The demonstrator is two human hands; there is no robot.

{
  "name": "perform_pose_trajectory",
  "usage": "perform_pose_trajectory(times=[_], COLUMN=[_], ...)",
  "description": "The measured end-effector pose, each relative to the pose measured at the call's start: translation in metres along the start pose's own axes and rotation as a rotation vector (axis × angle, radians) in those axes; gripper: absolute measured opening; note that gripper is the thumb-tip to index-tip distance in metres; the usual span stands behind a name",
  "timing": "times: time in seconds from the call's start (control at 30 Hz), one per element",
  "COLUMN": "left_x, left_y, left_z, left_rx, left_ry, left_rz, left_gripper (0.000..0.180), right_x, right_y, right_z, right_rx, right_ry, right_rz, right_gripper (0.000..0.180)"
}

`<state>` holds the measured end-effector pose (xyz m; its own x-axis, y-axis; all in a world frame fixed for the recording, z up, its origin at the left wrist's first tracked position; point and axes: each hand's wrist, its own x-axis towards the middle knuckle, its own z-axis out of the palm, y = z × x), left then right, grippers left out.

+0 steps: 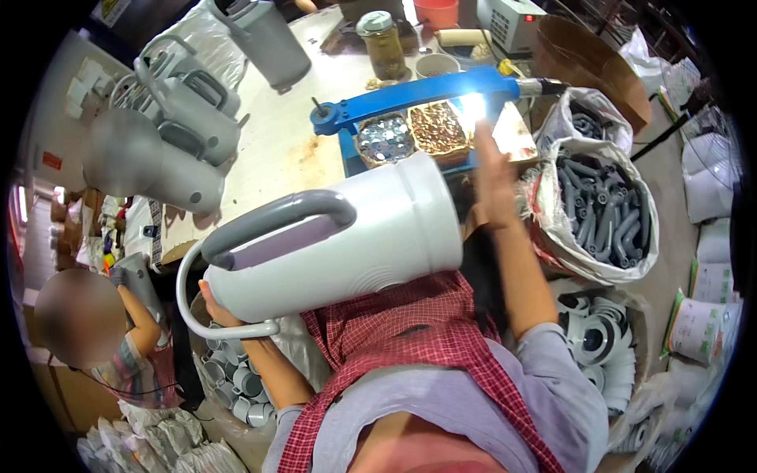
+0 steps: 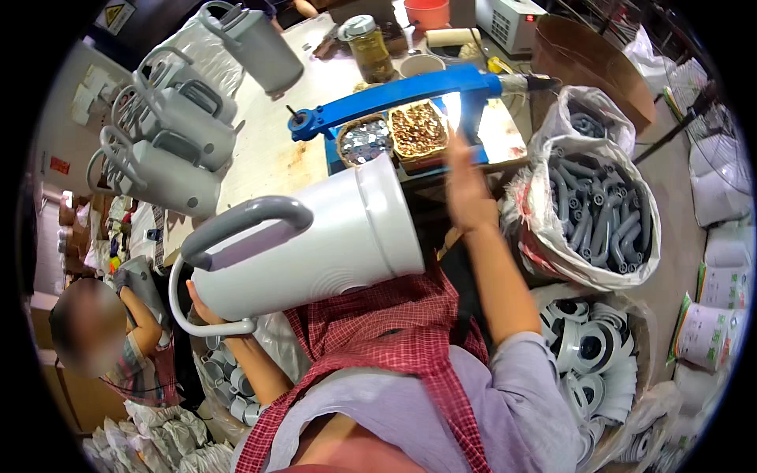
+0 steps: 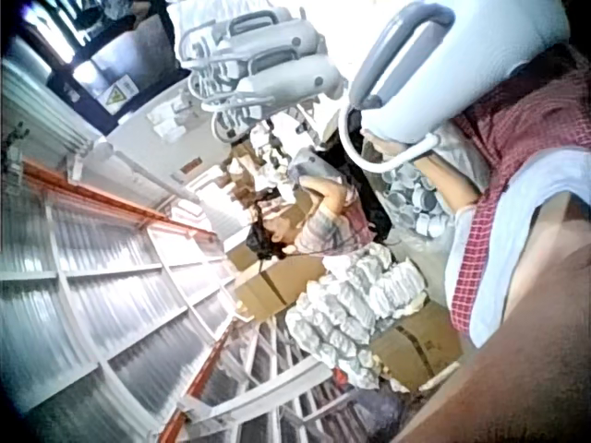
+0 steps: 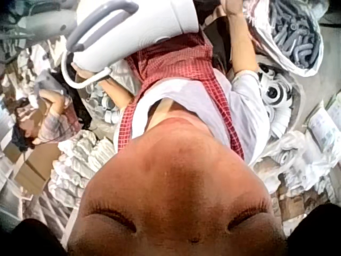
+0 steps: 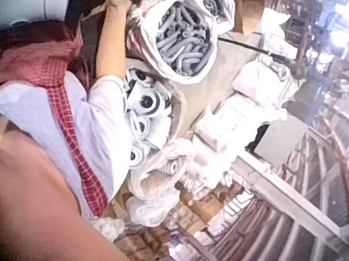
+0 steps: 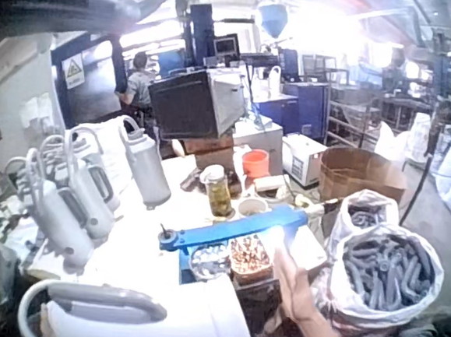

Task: The person assembles gray plastic watering cans by attaching handles and spouts. They pick up the can body, insert a handle, and then attach a spout, repeating this process for multiple units on a workbench.

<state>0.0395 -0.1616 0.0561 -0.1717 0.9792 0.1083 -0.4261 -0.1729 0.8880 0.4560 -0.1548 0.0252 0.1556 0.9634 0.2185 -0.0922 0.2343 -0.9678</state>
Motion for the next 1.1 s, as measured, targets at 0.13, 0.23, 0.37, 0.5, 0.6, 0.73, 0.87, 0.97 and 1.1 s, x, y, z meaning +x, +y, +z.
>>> perform_pose_trajectory(times=[0.13,0.23,0.37,0.5,0.6,0.73,0.87,0.97,1.1], left_x=[0.005,0.007,-0.010,-0.012,-0.027,-0.032,-0.037,-0.004,0.037], left_y=[-0.019,-0.010,-0.001,-0.003,0.023,0.086,0.146,0.162,0.198], left_z=[-0.007,-0.048,-0.010,-0.024,-0.005,0.044,0.080,0.074,0.078], left_rx=[0.161,0.277,0.030,0.318,0.487,0.952,1.058,1.161,1.251], left_ry=[0.225,0.221,0.416,0.468,0.350,-0.080,-0.763,-0.631,-0.178], left_rz=[-0.053,-0.063,-0.002,0.113,0.412,1.001,0.989,1.148,0.887], left_gripper=[0.057,0.056,0.051,0.043,0.048,0.036,0.039,0.042,0.046], right_x=[-0.002,-0.009,-0.052,-0.078,-0.077,-0.059,-0.044,-0.021,-0.006], right_y=[0.016,0.012,-0.013,0.035,0.070,0.096,0.101,0.099,0.062], right_z=[0.030,0.003,0.004,0.018,0.028,0.029,0.046,0.052,0.047], right_rx=[0.278,0.179,-0.430,-0.497,-0.211,0.276,-0.011,-0.131,0.148], right_ry=[-0.112,-0.058,-0.274,0.092,0.168,0.020,-0.359,-0.441,-0.318], right_rz=[-0.068,-0.183,-0.267,-0.335,-0.244,0.314,0.841,0.372,0.422], right_gripper=[0.090,0.088,0.087,0.081,0.073,0.047,0.058,0.058,0.051])
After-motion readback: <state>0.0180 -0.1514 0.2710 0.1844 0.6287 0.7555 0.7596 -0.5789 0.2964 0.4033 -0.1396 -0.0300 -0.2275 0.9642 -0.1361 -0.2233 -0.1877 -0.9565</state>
